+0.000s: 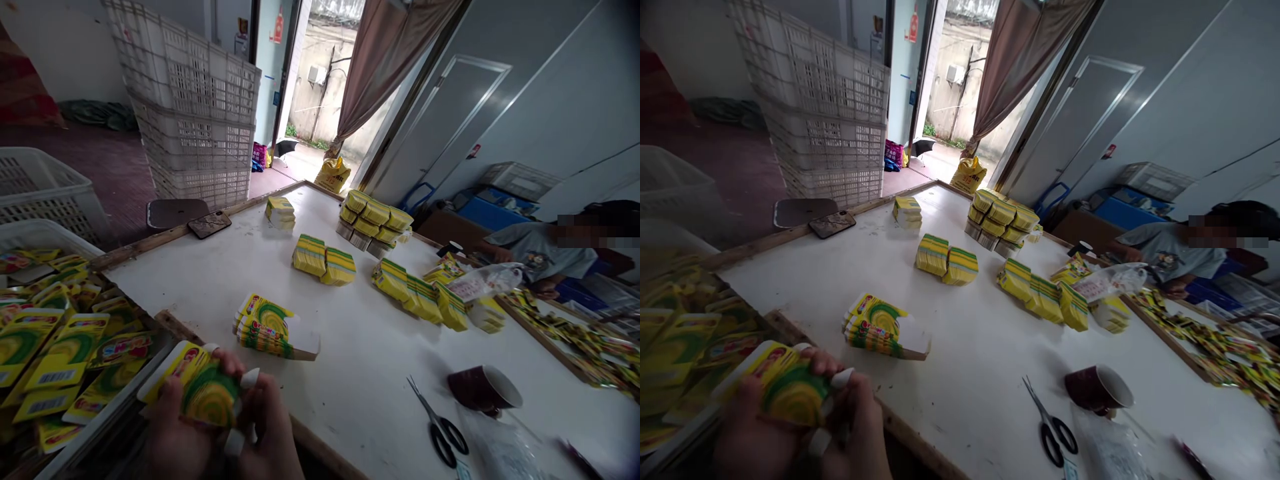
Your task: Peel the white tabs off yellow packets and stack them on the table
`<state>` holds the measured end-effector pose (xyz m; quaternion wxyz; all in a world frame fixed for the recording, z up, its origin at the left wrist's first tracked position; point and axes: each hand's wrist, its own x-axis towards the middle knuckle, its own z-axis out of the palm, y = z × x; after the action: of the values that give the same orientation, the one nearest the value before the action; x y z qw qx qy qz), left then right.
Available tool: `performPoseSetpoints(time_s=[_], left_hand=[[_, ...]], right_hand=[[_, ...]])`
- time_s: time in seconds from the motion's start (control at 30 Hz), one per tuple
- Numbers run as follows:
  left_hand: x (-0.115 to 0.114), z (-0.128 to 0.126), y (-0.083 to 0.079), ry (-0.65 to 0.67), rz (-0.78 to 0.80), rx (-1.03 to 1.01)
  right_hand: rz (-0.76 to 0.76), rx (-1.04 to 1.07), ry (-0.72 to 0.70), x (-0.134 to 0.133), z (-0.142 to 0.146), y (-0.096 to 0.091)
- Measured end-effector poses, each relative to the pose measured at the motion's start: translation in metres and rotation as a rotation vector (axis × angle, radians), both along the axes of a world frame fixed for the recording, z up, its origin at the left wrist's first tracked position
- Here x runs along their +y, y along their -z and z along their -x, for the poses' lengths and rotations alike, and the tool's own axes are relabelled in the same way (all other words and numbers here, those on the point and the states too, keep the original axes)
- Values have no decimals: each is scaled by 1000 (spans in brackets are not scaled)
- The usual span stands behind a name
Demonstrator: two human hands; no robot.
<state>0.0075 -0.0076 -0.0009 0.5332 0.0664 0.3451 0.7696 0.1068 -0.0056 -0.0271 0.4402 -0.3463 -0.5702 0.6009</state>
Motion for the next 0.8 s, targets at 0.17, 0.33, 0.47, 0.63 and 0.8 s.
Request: performPoseSetpoints(time_s=[0.17,0.33,0.47,0.63,0.8], left_hand=[[0,0,3,88,-7,-22],[-1,-10,11,145,22,94],[3,-15,8,156,158,75],[7,-10,12,49,225,69],[7,-4,26,-2,241,166]], right_hand=[[111,98,-60,-3,2,5],[257,361,-81,18,-14,-18],[262,404,-114,25,-25,-32],[269,406,-59,21,-18,-25],[0,101,115,24,-18,-14]])
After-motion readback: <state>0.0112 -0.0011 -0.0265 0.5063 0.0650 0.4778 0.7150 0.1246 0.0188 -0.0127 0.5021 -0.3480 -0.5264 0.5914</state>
